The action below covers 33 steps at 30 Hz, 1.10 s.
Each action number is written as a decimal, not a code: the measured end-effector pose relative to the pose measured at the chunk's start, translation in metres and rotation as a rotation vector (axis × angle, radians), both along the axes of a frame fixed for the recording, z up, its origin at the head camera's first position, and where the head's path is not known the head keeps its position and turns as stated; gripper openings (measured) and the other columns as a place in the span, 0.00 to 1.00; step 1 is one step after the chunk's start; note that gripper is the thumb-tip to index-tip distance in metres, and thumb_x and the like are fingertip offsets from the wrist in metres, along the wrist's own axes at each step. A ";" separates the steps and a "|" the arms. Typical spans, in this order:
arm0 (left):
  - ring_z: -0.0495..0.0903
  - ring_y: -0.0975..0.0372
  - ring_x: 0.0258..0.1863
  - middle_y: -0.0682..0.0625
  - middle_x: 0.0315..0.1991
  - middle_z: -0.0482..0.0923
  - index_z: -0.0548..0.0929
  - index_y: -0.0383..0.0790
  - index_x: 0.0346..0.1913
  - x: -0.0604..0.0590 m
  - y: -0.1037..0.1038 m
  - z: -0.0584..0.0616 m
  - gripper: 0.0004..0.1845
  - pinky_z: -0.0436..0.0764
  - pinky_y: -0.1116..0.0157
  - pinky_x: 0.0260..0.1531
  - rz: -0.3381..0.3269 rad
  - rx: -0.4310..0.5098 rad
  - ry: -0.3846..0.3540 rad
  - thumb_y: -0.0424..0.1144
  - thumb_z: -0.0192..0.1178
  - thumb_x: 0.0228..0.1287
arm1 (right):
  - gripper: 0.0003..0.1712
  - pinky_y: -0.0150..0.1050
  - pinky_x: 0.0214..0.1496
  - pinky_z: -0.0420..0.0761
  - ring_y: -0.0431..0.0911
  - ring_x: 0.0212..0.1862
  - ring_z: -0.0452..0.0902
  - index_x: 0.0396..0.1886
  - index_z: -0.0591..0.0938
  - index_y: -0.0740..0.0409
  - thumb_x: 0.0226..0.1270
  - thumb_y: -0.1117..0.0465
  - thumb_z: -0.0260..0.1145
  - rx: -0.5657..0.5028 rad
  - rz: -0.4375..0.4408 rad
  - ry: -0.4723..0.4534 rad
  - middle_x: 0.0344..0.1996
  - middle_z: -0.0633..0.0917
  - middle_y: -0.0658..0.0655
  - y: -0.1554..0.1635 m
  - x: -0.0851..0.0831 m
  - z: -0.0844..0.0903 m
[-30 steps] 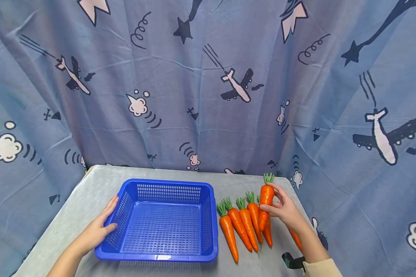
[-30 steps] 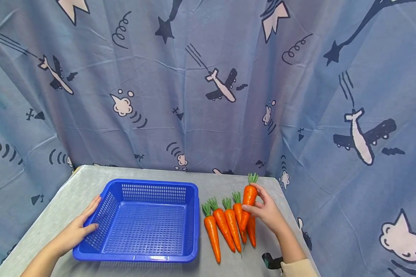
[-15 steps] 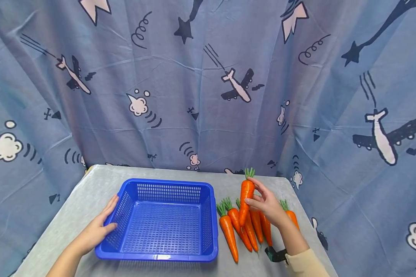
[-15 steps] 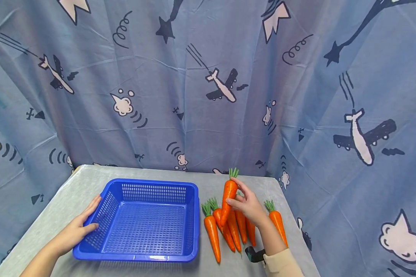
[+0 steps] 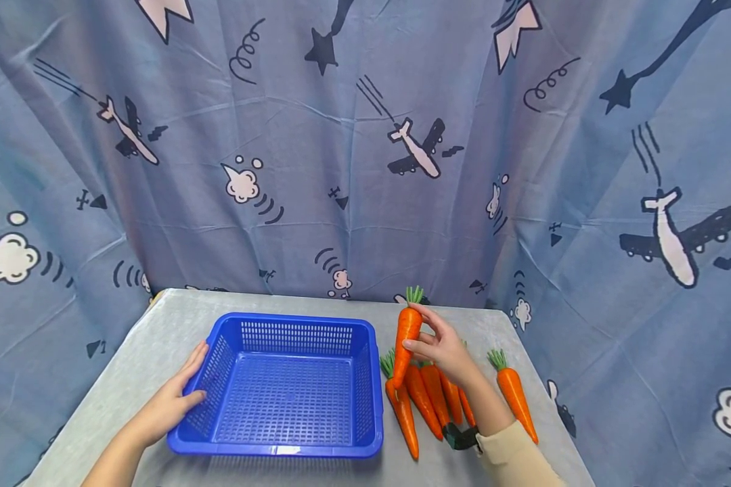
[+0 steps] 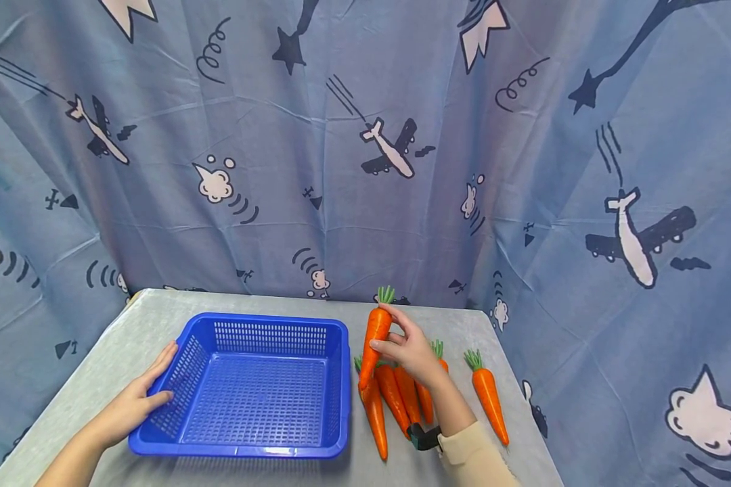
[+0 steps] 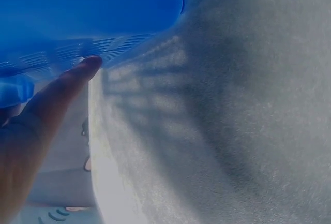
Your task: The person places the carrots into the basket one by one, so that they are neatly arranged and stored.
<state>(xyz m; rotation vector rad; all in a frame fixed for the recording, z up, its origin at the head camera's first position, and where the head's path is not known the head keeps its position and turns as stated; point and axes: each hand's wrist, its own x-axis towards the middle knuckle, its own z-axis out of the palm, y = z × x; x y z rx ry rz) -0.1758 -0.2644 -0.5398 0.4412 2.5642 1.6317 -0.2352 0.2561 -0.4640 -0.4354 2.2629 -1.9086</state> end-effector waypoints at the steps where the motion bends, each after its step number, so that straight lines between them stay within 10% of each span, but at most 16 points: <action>1: 0.29 0.44 0.79 0.36 0.82 0.32 0.45 0.38 0.81 0.000 0.000 0.000 0.45 0.41 0.93 0.57 0.000 0.001 -0.001 0.24 0.53 0.65 | 0.42 0.52 0.46 0.87 0.50 0.51 0.85 0.78 0.62 0.44 0.67 0.63 0.68 0.003 -0.005 -0.001 0.74 0.62 0.64 -0.004 -0.001 0.001; 33: 0.36 0.53 0.81 0.32 0.81 0.40 0.50 0.35 0.80 0.001 0.001 -0.004 0.44 0.42 0.91 0.60 0.030 -0.063 0.128 0.23 0.55 0.62 | 0.43 0.48 0.46 0.87 0.56 0.52 0.85 0.76 0.65 0.44 0.64 0.62 0.72 0.046 0.132 -0.052 0.63 0.75 0.66 -0.115 -0.014 -0.003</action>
